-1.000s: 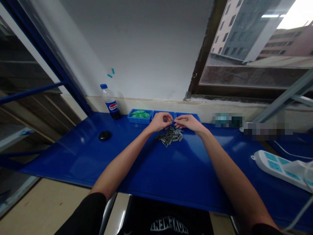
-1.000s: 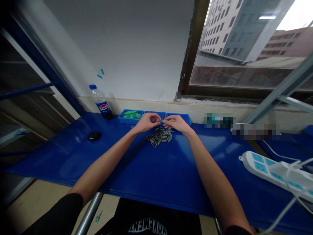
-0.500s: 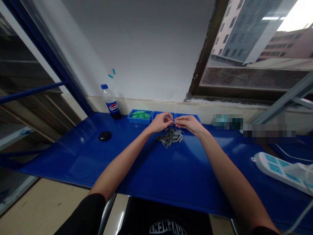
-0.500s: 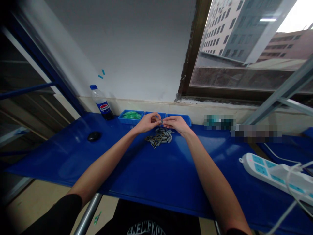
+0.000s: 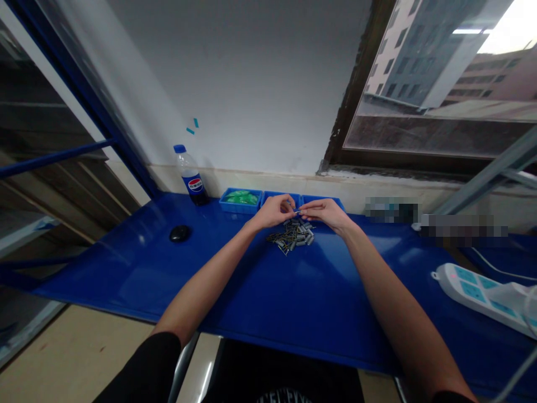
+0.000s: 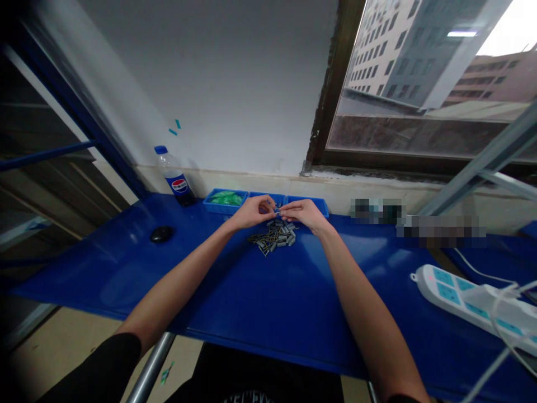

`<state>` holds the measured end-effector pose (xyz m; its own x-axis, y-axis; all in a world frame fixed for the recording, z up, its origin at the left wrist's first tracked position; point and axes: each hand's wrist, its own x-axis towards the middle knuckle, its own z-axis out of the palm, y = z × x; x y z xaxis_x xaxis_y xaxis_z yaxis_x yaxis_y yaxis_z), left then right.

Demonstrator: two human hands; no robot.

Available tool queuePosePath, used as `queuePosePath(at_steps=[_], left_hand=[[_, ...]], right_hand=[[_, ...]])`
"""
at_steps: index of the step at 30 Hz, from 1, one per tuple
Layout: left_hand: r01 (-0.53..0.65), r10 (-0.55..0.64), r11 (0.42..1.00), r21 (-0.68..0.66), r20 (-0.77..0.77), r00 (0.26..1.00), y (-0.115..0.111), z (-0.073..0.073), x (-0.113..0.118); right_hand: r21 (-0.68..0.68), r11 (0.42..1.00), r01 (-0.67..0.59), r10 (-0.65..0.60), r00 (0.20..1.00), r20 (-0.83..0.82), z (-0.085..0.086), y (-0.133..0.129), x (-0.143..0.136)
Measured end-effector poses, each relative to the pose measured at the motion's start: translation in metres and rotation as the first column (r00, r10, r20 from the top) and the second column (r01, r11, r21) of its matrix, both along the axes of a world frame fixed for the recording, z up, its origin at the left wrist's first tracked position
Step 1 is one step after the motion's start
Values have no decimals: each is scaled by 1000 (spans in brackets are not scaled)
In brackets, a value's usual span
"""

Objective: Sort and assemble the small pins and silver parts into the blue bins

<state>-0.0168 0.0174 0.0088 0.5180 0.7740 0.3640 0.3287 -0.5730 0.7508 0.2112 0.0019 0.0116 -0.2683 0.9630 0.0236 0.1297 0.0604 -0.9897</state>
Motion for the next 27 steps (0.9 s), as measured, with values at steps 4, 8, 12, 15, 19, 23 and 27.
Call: queuePosePath(at_steps=[4, 8, 12, 15, 19, 23, 27], left_hand=[[-39, 74, 993, 114, -321, 944, 1, -8, -1], [-105, 204, 970, 219, -504, 839, -4, -17, 2], [-156, 268, 957, 246, -534, 802, -8, -20, 5], [-179, 292, 952, 248, -561, 775, -11, -19, 5], [-185, 316, 946, 266, -627, 713, -13, -17, 5], [-206, 314, 947, 246, -574, 756, -11, -13, 4], [-119, 131, 991, 60, -259, 957, -1, -6, 1]], right_hand=[[153, 972, 180, -197, 975, 101, 1, 8, 12], [196, 932, 304, -332, 934, 131, 2, 12, 25], [191, 944, 268, -298, 943, 151, 5, 10, 26], [186, 956, 227, -256, 954, 156, 4, 10, 20], [169, 970, 173, -202, 965, 170, -3, 11, 12], [136, 984, 114, -139, 972, 188, -11, 12, 6], [100, 994, 51, -68, 982, 176, -10, 8, 1]])
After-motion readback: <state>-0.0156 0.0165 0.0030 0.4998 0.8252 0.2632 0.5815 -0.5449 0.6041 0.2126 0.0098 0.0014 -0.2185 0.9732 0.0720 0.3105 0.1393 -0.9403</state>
